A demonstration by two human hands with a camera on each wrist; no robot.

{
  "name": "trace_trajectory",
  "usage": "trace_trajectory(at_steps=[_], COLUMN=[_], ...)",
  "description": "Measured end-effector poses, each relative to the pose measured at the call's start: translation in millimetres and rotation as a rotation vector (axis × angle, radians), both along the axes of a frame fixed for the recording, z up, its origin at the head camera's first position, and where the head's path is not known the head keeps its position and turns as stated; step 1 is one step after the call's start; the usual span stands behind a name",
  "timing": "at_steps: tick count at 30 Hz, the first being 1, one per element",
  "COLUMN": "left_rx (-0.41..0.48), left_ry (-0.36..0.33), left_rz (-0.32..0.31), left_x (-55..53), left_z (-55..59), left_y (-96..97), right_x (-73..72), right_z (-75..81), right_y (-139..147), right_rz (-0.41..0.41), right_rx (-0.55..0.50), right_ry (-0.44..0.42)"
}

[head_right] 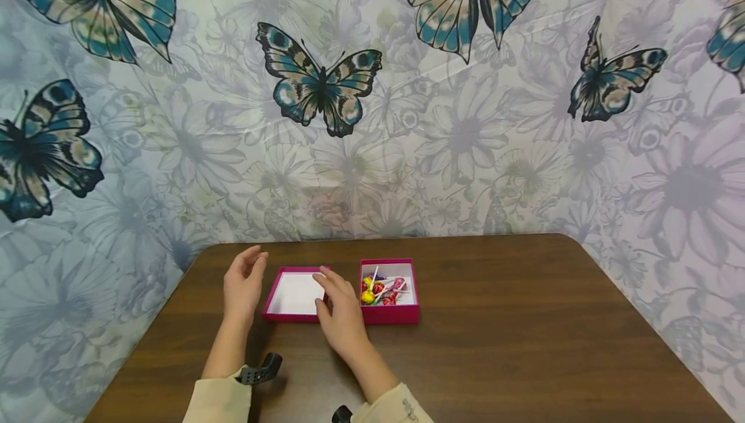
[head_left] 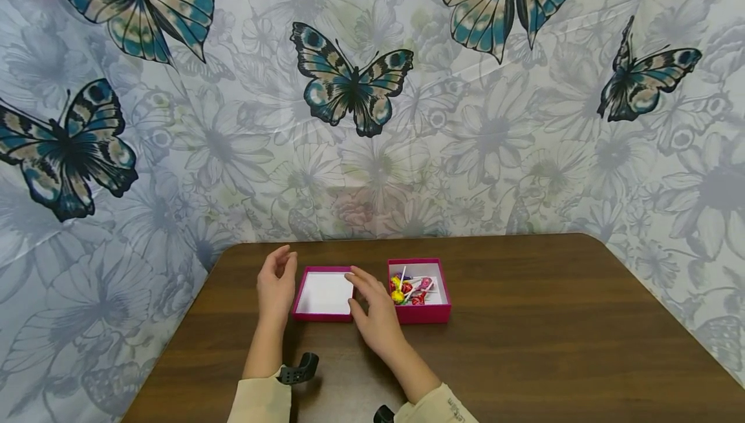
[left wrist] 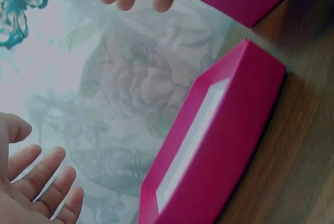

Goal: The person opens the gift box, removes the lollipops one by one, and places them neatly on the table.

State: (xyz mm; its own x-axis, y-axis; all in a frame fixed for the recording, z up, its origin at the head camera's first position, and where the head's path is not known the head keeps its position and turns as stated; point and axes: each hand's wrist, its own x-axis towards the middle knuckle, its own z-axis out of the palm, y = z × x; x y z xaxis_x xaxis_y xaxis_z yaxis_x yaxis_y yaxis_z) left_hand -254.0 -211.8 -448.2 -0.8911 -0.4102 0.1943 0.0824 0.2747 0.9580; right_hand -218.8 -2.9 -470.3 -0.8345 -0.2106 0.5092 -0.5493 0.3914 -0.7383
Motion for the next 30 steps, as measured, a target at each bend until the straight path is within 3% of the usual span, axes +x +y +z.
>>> trace_trajectory(at_steps=[12, 18, 23, 30], left_rx=[-0.025, -0.032, -0.076, -0.145], left_ry=[0.08, 0.087, 0.089, 0.038], left_rz=[-0.145, -0.215, -0.33, -0.46], left_x=[5.4, 6.6, 6.3, 7.8], left_z=[15.9, 14.2, 13.2, 11.5], left_y=[22.1, 30.7, 37.8, 47.1], right_x=[-4.2, -7.3, -13.4, -19.8], right_z=[22.0, 23.1, 27.0, 36.7], right_y=[20, 32, 48, 77], right_rz=[-0.029, -0.063, -0.1, -0.117], right_rx=[-0.083, -0.061, -0.029, 0.083], right_ry=[0.079, 0.113, 0.129, 0.053])
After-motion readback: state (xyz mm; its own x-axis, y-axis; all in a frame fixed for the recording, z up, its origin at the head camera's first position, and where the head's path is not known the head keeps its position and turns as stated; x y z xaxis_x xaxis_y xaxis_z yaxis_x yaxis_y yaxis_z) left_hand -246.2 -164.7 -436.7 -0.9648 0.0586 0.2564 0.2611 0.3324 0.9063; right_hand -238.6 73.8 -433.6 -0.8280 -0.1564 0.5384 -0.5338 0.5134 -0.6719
